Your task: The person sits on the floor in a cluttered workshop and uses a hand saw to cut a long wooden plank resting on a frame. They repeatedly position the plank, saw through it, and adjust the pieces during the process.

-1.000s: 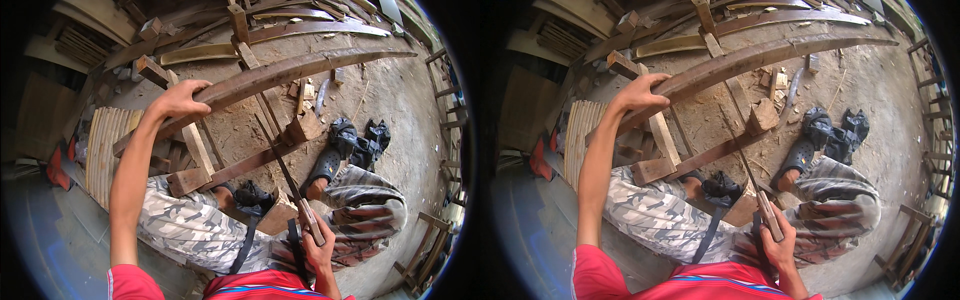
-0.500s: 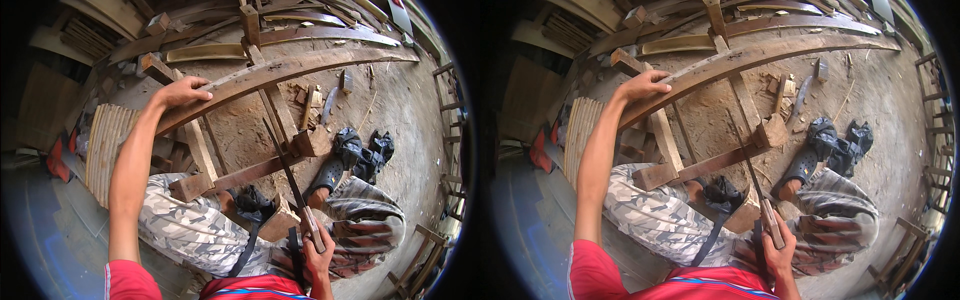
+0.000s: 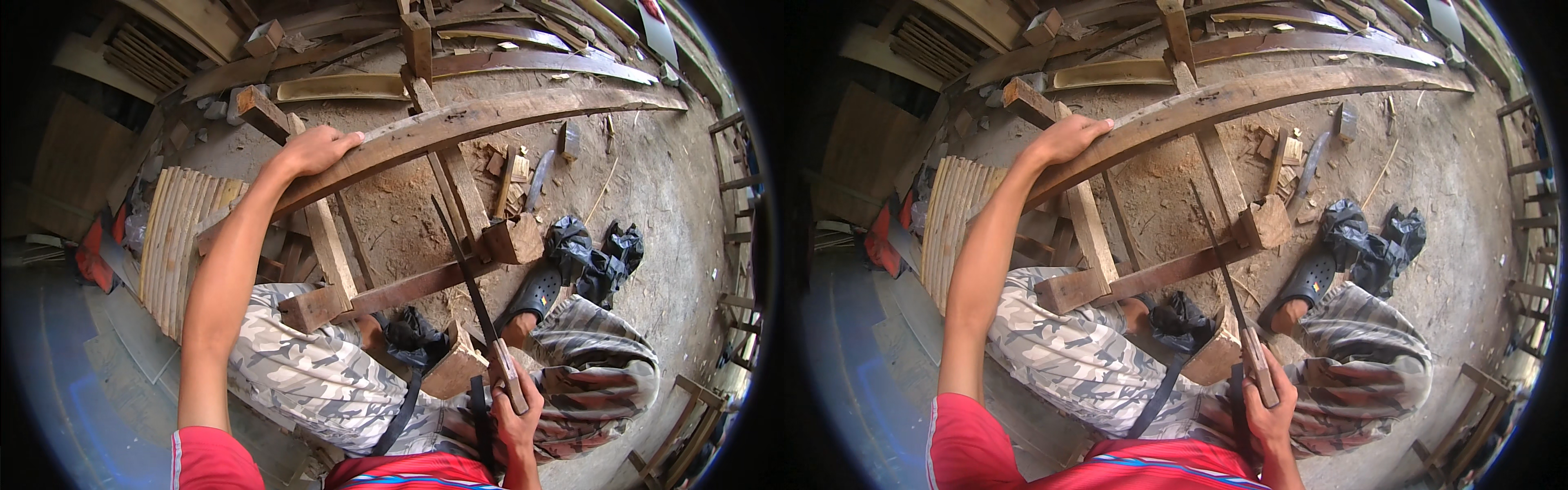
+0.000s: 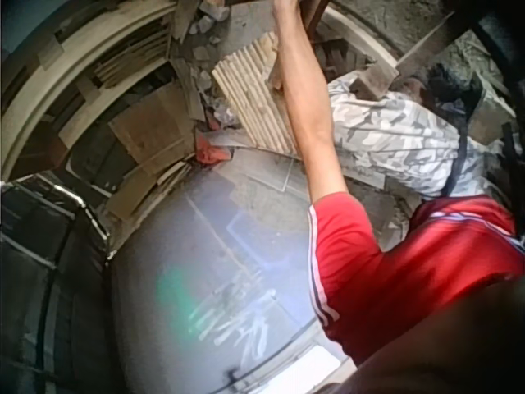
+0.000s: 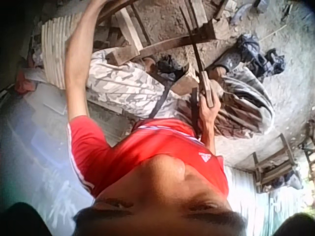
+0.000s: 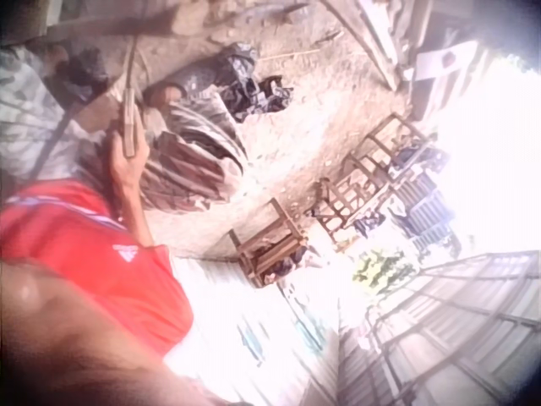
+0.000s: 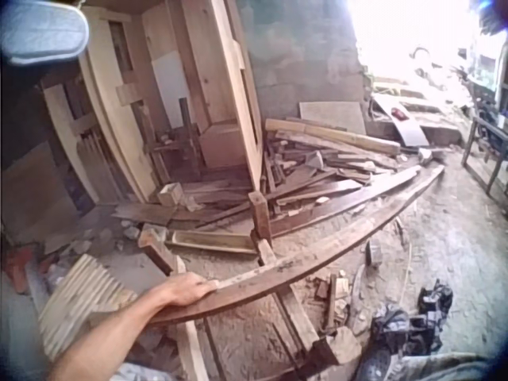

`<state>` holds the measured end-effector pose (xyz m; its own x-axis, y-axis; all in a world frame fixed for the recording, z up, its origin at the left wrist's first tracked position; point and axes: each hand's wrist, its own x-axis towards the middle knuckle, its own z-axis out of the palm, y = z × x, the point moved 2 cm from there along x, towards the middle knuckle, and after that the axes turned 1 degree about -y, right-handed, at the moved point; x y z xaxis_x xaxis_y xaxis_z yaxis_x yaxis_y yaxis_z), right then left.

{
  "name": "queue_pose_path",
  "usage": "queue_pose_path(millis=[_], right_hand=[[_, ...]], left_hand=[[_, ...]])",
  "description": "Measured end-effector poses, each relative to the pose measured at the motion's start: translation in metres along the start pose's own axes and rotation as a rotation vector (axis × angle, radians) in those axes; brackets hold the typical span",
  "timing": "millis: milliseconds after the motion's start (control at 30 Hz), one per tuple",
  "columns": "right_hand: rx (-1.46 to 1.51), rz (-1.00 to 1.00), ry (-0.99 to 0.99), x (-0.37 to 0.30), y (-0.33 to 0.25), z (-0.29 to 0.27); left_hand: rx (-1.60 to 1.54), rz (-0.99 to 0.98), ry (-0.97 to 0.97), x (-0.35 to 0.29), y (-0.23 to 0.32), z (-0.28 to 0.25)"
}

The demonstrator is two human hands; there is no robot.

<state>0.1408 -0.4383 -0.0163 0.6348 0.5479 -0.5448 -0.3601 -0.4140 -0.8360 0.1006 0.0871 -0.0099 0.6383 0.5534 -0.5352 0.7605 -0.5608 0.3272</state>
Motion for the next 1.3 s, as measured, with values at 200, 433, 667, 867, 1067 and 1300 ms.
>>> queue_pose_path(millis=[200, 433, 667, 867, 1067, 1300], right_hand=[[-0.026, -0.018, -0.017, 0.002, 0.001, 0.000], [-0.060, -0.043, -0.024, 0.003, 0.002, 0.001], [-0.090, -0.080, -0.031, 0.006, 0.005, 0.003], [-0.102, -0.124, -0.028, 0.008, 0.006, 0.004], [-0.137, -0.179, -0.030, 0.009, 0.005, 0.007], [-0.157, -0.269, -0.018, 0.000, 0.012, -0.002]], left_hand=[[0.051, -0.056, 0.079, 0.002, 0.011, 0.010], [0.085, 0.097, 0.105, -0.001, 0.008, 0.013], [0.163, 0.185, 0.106, -0.010, 0.019, 0.011], [0.190, 0.269, 0.188, -0.013, 0.017, 0.011], [0.233, 0.375, 0.223, -0.016, 0.011, 0.014], [0.255, 0.321, 0.215, -0.027, 0.002, 0.010]])
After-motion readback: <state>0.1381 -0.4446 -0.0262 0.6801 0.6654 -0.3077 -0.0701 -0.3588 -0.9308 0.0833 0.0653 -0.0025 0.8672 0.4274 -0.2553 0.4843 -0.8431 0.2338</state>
